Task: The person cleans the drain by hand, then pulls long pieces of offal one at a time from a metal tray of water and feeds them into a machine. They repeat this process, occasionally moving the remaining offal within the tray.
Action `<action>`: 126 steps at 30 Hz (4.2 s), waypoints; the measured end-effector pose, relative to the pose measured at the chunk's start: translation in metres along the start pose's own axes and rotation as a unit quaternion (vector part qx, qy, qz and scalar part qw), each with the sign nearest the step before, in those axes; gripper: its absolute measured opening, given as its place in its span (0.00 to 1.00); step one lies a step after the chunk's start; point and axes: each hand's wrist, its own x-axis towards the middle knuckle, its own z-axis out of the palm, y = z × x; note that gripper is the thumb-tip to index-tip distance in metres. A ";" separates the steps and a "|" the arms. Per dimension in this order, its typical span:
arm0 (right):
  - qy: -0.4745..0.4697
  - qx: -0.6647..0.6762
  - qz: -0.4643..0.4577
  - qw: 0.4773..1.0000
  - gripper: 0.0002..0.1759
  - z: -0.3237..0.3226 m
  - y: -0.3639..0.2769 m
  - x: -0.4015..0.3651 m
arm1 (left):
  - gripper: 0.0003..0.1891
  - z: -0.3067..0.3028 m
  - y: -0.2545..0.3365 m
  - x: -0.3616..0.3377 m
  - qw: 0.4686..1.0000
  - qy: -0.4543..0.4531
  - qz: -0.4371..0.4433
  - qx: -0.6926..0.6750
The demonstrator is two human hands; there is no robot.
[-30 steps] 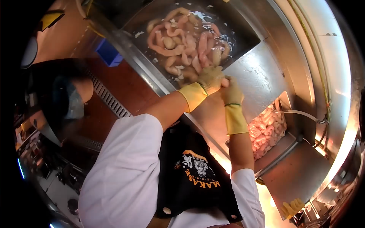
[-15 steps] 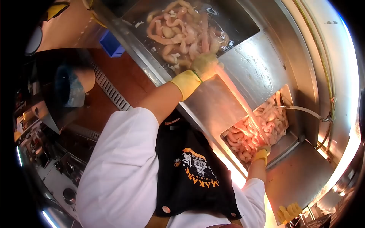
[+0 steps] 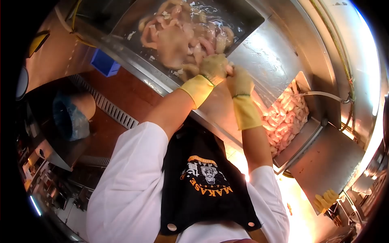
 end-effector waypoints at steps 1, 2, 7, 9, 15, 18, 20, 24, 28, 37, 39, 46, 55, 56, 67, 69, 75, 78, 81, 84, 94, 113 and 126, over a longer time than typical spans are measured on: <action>-0.013 -0.027 0.082 0.996 0.14 0.004 -0.006 0.004 | 0.16 -0.002 -0.002 0.000 1.000 -0.005 -0.003 0.001; -0.018 -0.026 0.085 0.996 0.14 0.003 -0.003 0.005 | 0.16 -0.008 0.001 0.004 1.000 -0.028 -0.009 0.006; 0.060 0.079 0.190 0.977 0.13 -0.036 0.119 0.005 | 0.18 -0.007 0.006 0.002 0.996 -0.026 -0.083 0.009; 0.092 0.002 0.120 0.989 0.14 -0.053 0.201 -0.015 | 0.17 -0.006 0.008 0.002 0.996 -0.035 -0.077 0.015; 0.039 -0.278 -0.083 0.956 0.07 -0.079 0.409 -0.101 | 0.16 -0.010 0.012 0.006 0.997 -0.023 -0.002 0.077; 0.108 -0.228 0.100 0.962 0.08 -0.076 0.370 -0.097 | 0.16 -0.012 0.010 0.004 0.999 0.007 -0.044 -0.006; 0.129 -0.159 0.149 0.967 0.08 -0.089 0.350 -0.095 | 0.18 -0.011 0.009 0.003 0.996 -0.010 -0.082 -0.017; -0.136 -0.521 0.223 0.812 0.23 -0.147 0.439 -0.133 | 0.14 0.001 0.005 0.002 0.993 0.019 -0.117 -0.023; -0.110 -0.390 0.401 0.822 0.30 -0.226 0.471 -0.233 | 0.10 0.001 -0.009 -0.004 0.991 0.002 -0.127 0.035; 0.228 0.191 0.246 0.922 0.31 -0.121 0.266 -0.161 | 0.09 -0.007 -0.037 -0.005 0.998 -0.030 -0.050 -0.001; 0.247 0.024 0.075 0.966 0.32 -0.056 0.226 -0.112 | 0.11 -0.011 -0.075 -0.006 0.994 -0.086 -0.061 -0.037; 0.104 -0.204 0.022 0.973 0.41 0.026 -0.069 -0.010 | 0.18 -0.130 -0.192 -0.009 0.947 -0.253 -0.192 -0.047; -0.037 -0.151 -0.043 0.987 0.33 0.160 -0.137 0.056 | 0.24 -0.205 -0.220 0.041 0.829 -0.468 -0.255 0.169; -0.044 -0.158 -0.045 0.985 0.33 0.163 -0.124 0.057 | 0.24 -0.199 -0.222 0.038 0.836 -0.461 -0.256 0.153; -0.158 0.141 0.114 0.971 0.22 0.163 -0.105 0.072 | 0.26 -0.068 -0.213 0.010 0.889 -0.344 -0.293 -0.072; -0.013 0.264 0.075 0.961 0.22 0.159 -0.100 0.102 | 0.26 -0.081 -0.218 0.019 0.888 -0.355 -0.277 -0.093; -0.022 0.100 0.078 0.992 0.18 0.101 -0.097 0.224 | 0.28 -0.185 -0.267 0.030 0.975 -0.170 -0.134 0.041; -0.019 0.045 0.106 0.993 0.18 0.117 -0.134 0.275 | 0.22 -0.255 -0.279 0.025 0.920 -0.285 -0.105 0.246; -0.102 -0.083 0.120 0.984 0.19 0.179 -0.124 0.313 | 0.17 -0.255 -0.285 0.013 0.980 -0.083 -0.101 0.153; -0.136 -0.314 -0.251 0.905 0.19 0.228 -0.121 0.309 | 0.14 -0.240 -0.281 0.017 0.985 -0.043 -0.117 0.119; -0.287 -0.100 -0.139 0.942 0.15 0.142 -0.166 0.115 | 0.28 -0.154 -0.199 0.021 0.991 -0.044 0.066 0.104; 0.070 0.255 0.332 0.905 0.11 -0.118 0.392 -0.171 | 0.34 -0.059 -0.021 0.002 0.983 -0.136 -0.123 0.024; 0.061 0.147 0.003 0.987 0.27 -0.047 0.086 -0.082 | 0.12 -0.053 -0.039 -0.026 0.992 -0.084 -0.012 0.096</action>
